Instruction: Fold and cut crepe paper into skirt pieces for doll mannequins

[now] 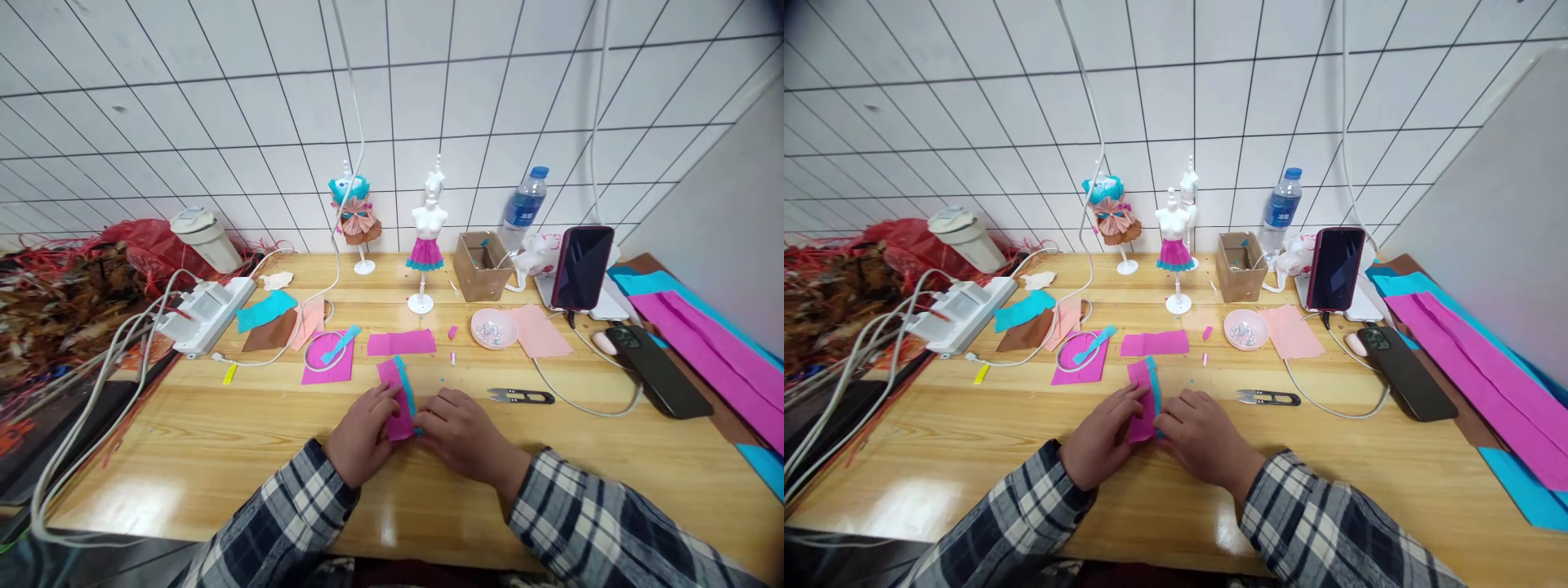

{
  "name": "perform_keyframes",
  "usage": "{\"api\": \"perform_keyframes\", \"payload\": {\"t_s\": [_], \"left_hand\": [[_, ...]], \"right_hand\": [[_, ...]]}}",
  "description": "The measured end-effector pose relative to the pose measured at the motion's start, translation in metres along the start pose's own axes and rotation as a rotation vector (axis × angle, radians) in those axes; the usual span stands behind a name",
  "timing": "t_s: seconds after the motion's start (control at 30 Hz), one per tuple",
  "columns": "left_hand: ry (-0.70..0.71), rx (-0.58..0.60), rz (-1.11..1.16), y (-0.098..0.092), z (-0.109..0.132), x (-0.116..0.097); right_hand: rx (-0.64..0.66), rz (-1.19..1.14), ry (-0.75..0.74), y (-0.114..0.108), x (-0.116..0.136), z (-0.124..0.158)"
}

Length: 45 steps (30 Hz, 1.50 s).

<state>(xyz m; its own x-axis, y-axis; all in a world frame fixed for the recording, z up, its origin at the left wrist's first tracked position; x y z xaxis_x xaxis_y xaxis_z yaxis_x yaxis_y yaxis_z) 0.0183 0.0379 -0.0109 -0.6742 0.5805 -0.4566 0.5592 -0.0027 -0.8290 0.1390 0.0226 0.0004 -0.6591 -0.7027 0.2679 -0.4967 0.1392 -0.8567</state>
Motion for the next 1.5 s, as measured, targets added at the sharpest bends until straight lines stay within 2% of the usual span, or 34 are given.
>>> {"api": "perform_keyframes", "payload": {"t_s": [0.17,0.33,0.43,0.6,0.93,1.33,1.5], "left_hand": [[0.018,-0.066,-0.17,-0.013,-0.003,-0.016],[0.047,-0.047,-0.158,-0.011,-0.002,-0.025],[0.042,-0.059,-0.149,-0.011,-0.001,-0.024],[0.019,-0.074,-0.141,-0.013,-0.001,-0.024],[-0.098,-0.041,-0.15,-0.007,-0.001,-0.015],[-0.134,-0.022,-0.111,-0.003,-0.001,-0.01],[-0.158,-0.019,-0.133,-0.005,-0.002,-0.008]], "right_hand": [[-0.002,0.092,0.009,0.002,-0.002,0.001],[0.02,0.093,0.055,-0.001,-0.004,0.003],[0.002,0.054,0.115,-0.003,-0.009,0.004],[0.049,0.004,0.157,0.002,-0.012,0.005],[0.064,-0.038,0.28,0.003,-0.019,0.0],[0.201,-0.024,0.287,0.007,-0.021,-0.004],[0.31,0.0,0.34,0.012,-0.027,-0.014]]}}
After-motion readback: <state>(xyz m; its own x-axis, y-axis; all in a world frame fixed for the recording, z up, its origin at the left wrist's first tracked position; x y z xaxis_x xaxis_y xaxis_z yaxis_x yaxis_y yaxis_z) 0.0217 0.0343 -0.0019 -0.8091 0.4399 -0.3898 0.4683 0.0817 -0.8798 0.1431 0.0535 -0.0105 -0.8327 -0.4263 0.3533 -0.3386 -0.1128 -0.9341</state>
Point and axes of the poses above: each hand's wrist, its own z-axis away from the middle knuckle, its own y-axis out of the palm, x = y × z, the point moved 8 cm from there along -z, towards the middle knuckle, and after that the axes turned 12 degrees about -x, right-handed, at the moved point
